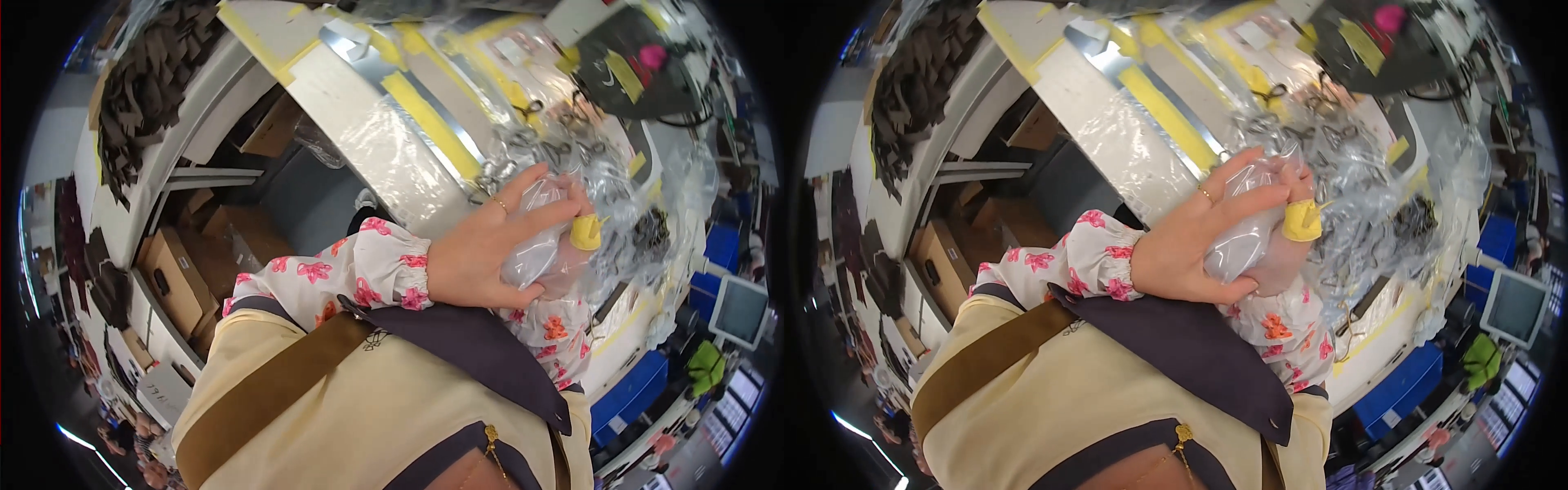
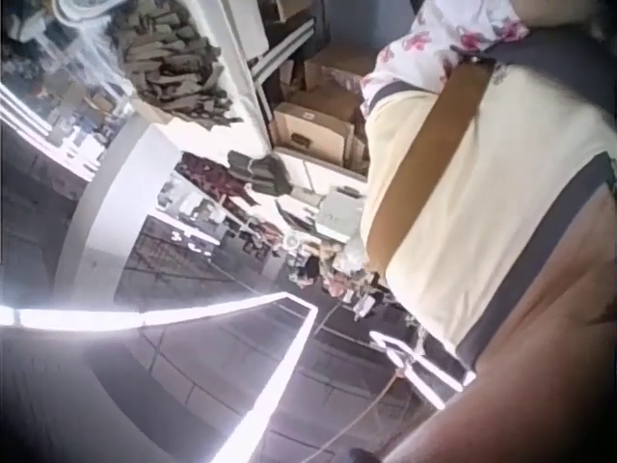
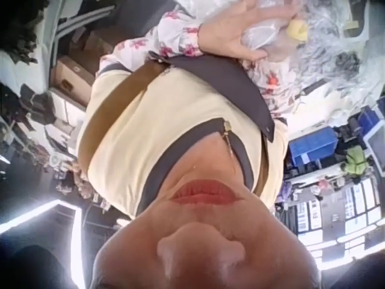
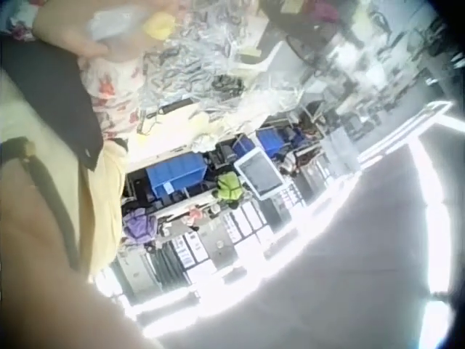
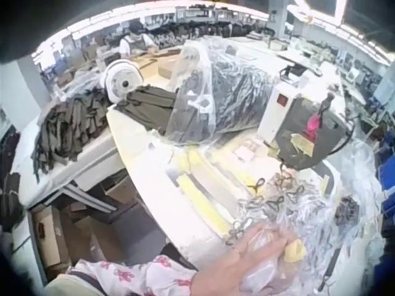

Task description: The person is sorting and bagging various metal hardware components like D-rings and hooks at a workshop station.

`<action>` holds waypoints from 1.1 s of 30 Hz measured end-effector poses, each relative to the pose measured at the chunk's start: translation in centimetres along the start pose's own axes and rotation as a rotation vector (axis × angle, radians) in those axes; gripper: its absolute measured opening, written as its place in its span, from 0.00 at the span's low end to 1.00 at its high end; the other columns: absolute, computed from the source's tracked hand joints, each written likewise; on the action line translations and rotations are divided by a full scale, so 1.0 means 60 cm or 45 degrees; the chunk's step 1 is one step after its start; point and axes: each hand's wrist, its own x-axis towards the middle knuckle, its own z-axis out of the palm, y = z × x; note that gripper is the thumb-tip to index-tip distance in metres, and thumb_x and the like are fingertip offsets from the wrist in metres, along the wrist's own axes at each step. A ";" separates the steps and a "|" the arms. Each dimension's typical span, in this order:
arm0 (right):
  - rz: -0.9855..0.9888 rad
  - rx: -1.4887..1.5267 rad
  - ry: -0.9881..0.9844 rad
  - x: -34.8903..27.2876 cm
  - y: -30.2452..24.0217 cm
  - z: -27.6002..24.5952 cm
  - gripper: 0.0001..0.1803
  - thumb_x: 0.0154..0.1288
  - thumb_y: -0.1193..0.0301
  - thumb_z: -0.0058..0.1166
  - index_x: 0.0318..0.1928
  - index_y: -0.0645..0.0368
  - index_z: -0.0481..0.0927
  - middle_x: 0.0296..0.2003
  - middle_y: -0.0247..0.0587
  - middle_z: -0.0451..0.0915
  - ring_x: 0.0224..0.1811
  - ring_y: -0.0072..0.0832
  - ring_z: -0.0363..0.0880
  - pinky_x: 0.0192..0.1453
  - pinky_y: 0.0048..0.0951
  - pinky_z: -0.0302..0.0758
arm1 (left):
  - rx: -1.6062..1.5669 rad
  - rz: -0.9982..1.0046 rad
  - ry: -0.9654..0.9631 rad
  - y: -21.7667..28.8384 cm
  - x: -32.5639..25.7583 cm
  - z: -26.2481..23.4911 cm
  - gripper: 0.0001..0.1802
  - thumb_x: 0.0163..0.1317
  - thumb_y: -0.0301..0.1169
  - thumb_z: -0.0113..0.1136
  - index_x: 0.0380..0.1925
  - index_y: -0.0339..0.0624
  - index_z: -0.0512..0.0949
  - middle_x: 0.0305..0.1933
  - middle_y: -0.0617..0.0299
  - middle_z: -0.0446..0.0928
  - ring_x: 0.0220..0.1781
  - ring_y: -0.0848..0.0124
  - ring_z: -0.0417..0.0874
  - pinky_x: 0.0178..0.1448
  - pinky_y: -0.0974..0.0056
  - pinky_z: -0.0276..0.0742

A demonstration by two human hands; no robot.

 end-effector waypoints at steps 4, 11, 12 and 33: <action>0.478 -0.019 -0.268 0.008 0.076 0.105 0.15 0.60 0.69 0.43 0.47 0.58 0.64 0.41 0.38 0.68 0.44 0.26 0.68 0.48 0.26 0.65 | -0.075 -0.188 0.274 -0.022 -0.079 -0.118 0.37 0.33 0.25 0.62 0.51 0.42 0.65 0.57 0.51 0.59 0.62 0.51 0.55 0.60 0.57 0.56; 0.574 -0.613 -0.513 0.027 0.321 0.282 0.25 0.61 0.73 0.42 0.58 0.62 0.54 0.49 0.43 0.64 0.50 0.26 0.64 0.53 0.24 0.61 | 0.044 -0.452 1.001 -0.144 -0.207 -0.345 0.20 0.34 0.17 0.59 0.34 0.39 0.75 0.43 0.51 0.71 0.47 0.59 0.73 0.50 0.66 0.66; 0.506 -0.737 -0.688 0.033 0.357 0.282 0.29 0.60 0.77 0.42 0.60 0.63 0.48 0.55 0.44 0.58 0.56 0.29 0.58 0.58 0.25 0.56 | -0.007 -0.518 1.068 -0.181 -0.230 -0.367 0.20 0.34 0.17 0.58 0.34 0.39 0.75 0.42 0.52 0.72 0.47 0.59 0.73 0.50 0.66 0.67; -0.011 -1.756 -0.438 0.067 0.296 0.234 0.10 0.59 0.76 0.43 0.41 0.67 0.71 0.38 0.50 0.73 0.40 0.33 0.73 0.46 0.28 0.67 | 0.402 -1.077 1.154 -0.862 -0.461 -0.492 0.11 0.47 0.31 0.54 0.33 0.48 0.77 0.33 0.57 0.78 0.35 0.62 0.79 0.41 0.62 0.73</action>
